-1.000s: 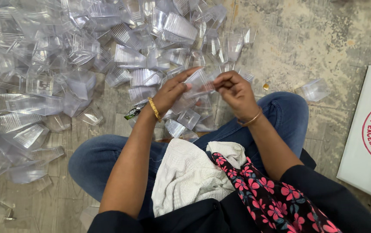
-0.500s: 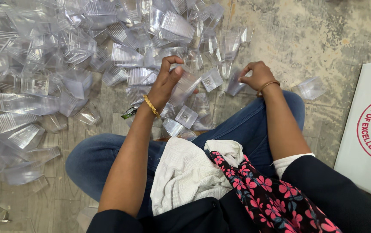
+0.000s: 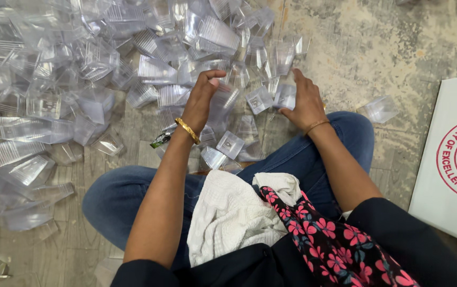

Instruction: The person sits on the floor among a large pile of clear plastic cups and nests cups one at a time, fitting each cup into a stack by hand and setting completed stacks aside on the floor.

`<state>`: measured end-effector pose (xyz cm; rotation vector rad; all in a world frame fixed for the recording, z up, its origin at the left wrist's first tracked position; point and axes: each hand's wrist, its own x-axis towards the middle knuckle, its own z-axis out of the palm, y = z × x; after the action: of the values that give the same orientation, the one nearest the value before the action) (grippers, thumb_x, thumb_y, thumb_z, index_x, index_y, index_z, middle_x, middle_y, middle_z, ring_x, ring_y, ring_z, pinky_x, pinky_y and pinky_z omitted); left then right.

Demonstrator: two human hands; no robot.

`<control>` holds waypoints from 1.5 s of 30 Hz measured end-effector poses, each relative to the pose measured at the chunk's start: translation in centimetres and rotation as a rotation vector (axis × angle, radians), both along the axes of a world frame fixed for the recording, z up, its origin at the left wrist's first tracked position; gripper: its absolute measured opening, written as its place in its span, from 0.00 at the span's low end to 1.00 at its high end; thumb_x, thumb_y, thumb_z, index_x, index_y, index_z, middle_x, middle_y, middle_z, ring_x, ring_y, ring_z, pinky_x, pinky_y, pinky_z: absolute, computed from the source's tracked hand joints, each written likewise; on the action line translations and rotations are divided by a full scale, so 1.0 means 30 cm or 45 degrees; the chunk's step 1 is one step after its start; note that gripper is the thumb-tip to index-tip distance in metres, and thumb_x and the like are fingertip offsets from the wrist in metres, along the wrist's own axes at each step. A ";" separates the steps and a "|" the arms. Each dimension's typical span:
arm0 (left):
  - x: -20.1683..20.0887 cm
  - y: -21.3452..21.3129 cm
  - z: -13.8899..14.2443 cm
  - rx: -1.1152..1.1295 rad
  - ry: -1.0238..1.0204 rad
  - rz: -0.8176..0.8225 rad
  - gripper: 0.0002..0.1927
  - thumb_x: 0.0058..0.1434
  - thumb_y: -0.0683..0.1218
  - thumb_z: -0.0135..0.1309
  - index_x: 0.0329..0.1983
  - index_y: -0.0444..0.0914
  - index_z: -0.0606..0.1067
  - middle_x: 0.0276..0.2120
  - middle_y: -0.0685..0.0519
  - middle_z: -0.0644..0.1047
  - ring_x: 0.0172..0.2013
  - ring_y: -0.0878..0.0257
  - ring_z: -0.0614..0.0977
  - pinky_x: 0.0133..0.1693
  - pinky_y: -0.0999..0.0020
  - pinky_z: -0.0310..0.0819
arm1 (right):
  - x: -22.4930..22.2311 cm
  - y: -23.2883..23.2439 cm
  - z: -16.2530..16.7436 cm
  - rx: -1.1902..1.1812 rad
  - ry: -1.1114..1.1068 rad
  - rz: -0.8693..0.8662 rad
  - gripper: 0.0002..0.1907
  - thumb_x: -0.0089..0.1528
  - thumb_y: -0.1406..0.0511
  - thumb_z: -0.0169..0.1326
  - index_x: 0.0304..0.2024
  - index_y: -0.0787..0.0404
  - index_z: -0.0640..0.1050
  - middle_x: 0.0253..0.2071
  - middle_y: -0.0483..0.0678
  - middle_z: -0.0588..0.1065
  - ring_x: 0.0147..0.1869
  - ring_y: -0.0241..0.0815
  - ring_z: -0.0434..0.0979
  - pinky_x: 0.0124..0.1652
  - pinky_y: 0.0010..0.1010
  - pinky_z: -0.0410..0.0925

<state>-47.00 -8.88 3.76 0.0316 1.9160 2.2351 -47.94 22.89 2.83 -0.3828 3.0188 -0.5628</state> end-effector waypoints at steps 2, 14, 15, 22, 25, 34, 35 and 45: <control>0.010 0.000 -0.020 -0.053 0.001 0.017 0.21 0.72 0.58 0.41 0.58 0.40 0.72 0.54 0.51 0.75 0.58 0.59 0.73 0.63 0.63 0.60 | -0.001 0.000 0.011 0.088 -0.022 0.018 0.47 0.46 0.64 0.73 0.65 0.64 0.67 0.57 0.61 0.69 0.60 0.64 0.68 0.57 0.47 0.65; 0.008 0.001 -0.076 -0.116 -0.028 -0.165 0.20 0.72 0.58 0.43 0.52 0.40 0.75 0.48 0.53 0.76 0.51 0.63 0.75 0.57 0.66 0.65 | 0.008 0.062 0.204 -0.535 -0.418 0.026 0.38 0.52 0.62 0.67 0.62 0.59 0.66 0.63 0.55 0.71 0.71 0.50 0.68 0.67 0.42 0.61; 0.010 0.009 -0.072 -0.124 -0.098 -0.208 0.21 0.73 0.58 0.43 0.51 0.39 0.76 0.46 0.52 0.77 0.49 0.63 0.75 0.55 0.65 0.67 | 0.013 0.060 0.218 -0.716 -0.488 0.073 0.38 0.53 0.62 0.67 0.63 0.58 0.65 0.64 0.54 0.70 0.72 0.49 0.66 0.69 0.41 0.59; 0.059 0.086 -0.006 -0.285 -0.576 -0.794 0.40 0.65 0.63 0.49 0.78 0.56 0.50 0.62 0.46 0.73 0.62 0.54 0.74 0.60 0.59 0.62 | 0.093 -0.149 0.262 -0.765 -0.850 0.513 0.41 0.54 0.62 0.69 0.68 0.58 0.66 0.74 0.52 0.62 0.80 0.51 0.56 0.74 0.42 0.51; 0.065 0.088 0.012 -0.023 -0.269 -0.677 0.46 0.65 0.63 0.52 0.78 0.52 0.42 0.75 0.46 0.50 0.72 0.52 0.56 0.66 0.60 0.55 | 0.116 -0.203 0.253 -1.011 -0.778 0.632 0.56 0.56 0.61 0.69 0.77 0.57 0.50 0.79 0.53 0.50 0.82 0.53 0.47 0.73 0.44 0.48; 0.031 0.030 -0.020 0.185 -0.240 -0.242 0.22 0.71 0.60 0.48 0.59 0.42 0.71 0.54 0.53 0.72 0.54 0.63 0.71 0.58 0.68 0.64 | -0.141 0.021 0.037 -0.090 0.005 0.003 0.13 0.55 0.72 0.64 0.42 0.59 0.77 0.41 0.52 0.73 0.45 0.50 0.77 0.45 0.39 0.71; 0.027 0.027 -0.034 0.173 -0.221 -0.203 0.21 0.70 0.60 0.49 0.56 0.42 0.71 0.51 0.55 0.72 0.52 0.65 0.70 0.56 0.69 0.64 | -0.149 0.027 0.000 -0.063 0.028 0.062 0.12 0.54 0.73 0.64 0.39 0.60 0.77 0.38 0.52 0.73 0.43 0.51 0.76 0.44 0.40 0.71; 0.016 0.051 -0.168 -0.279 -0.375 -0.052 0.20 0.65 0.59 0.52 0.50 0.41 0.75 0.31 0.55 0.74 0.32 0.63 0.72 0.37 0.66 0.67 | -0.150 0.091 -0.121 -0.089 -0.116 -0.188 0.06 0.62 0.72 0.56 0.40 0.58 0.79 0.37 0.51 0.78 0.41 0.50 0.81 0.42 0.41 0.72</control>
<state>-46.53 -7.34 -1.27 -0.2724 1.9598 1.8696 -52.45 25.63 -0.81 -0.1339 2.9619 -0.6769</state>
